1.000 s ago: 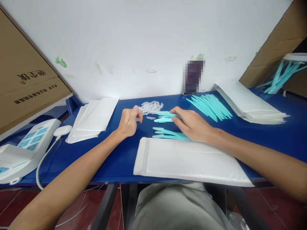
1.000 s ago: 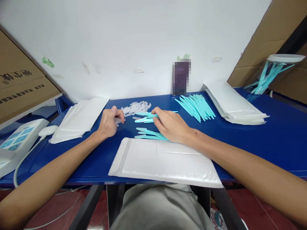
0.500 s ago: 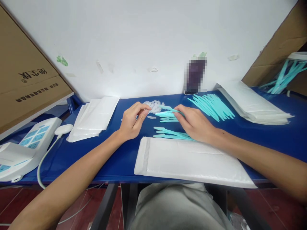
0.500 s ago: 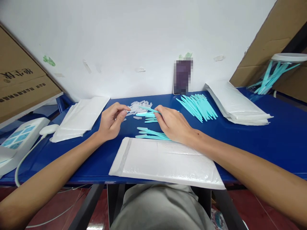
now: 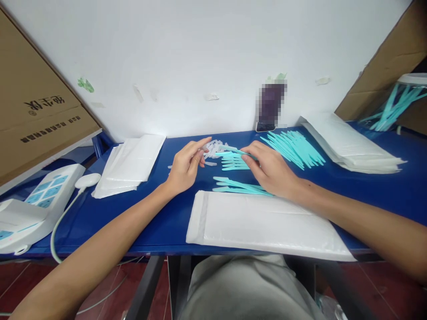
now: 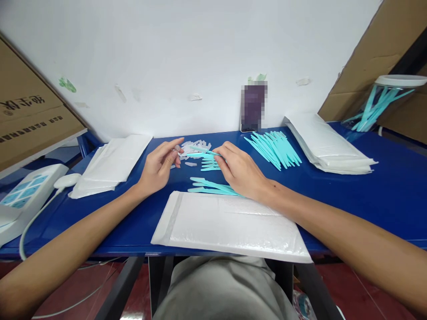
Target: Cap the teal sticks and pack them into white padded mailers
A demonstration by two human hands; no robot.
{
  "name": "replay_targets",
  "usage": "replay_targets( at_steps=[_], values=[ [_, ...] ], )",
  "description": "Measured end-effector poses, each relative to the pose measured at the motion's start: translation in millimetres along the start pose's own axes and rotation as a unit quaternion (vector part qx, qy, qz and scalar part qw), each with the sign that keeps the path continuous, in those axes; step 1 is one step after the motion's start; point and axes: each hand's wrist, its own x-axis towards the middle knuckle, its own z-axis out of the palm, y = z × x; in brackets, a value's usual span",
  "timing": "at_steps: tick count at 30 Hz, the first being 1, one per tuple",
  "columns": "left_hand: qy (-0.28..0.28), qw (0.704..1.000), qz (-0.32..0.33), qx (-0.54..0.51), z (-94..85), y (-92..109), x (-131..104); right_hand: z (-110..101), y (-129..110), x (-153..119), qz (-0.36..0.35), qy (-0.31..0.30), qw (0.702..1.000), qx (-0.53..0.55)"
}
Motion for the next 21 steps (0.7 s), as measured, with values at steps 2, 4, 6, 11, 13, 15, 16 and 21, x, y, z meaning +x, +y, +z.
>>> replay_targets(
  at_steps=[2, 4, 6, 11, 13, 15, 16, 21],
  values=[
    [0.015, 0.999, -0.037, -0.013, 1.4, 0.4, 1.1, 0.2, 1.5, 0.3, -0.002, 0.000, 1.000, 0.002],
    [0.035, 0.995, -0.082, -0.036, 2.2, 1.6, 2.4, 0.6, 3.6, 0.4, -0.002, 0.001, 1.000, 0.001],
    [0.047, 0.993, -0.101, -0.046, 1.7, 3.2, 3.8, 1.1, 5.9, 0.4, 0.000, 0.004, 1.000, -0.001],
    [0.031, 0.995, -0.096, -0.013, -0.4, 8.6, 5.6, 1.9, 7.4, 0.1, 0.008, 0.015, 1.000, -0.008],
    [0.022, 0.994, -0.107, -0.020, 0.3, 11.0, 5.3, 1.9, 6.2, 0.2, 0.006, 0.008, 1.000, -0.004],
    [0.016, 0.992, -0.117, -0.042, 1.4, 12.8, 4.5, 2.0, 5.1, 0.3, 0.002, 0.001, 1.000, -0.001],
    [0.013, 0.991, -0.119, -0.052, 1.8, 13.3, 4.0, 2.1, 4.8, 0.4, 0.000, 0.001, 1.000, 0.001],
    [-0.022, 0.989, -0.133, -0.060, 2.3, 13.3, 1.6, 3.0, 5.3, 0.3, -0.013, 0.008, 1.000, 0.003]
  ],
)
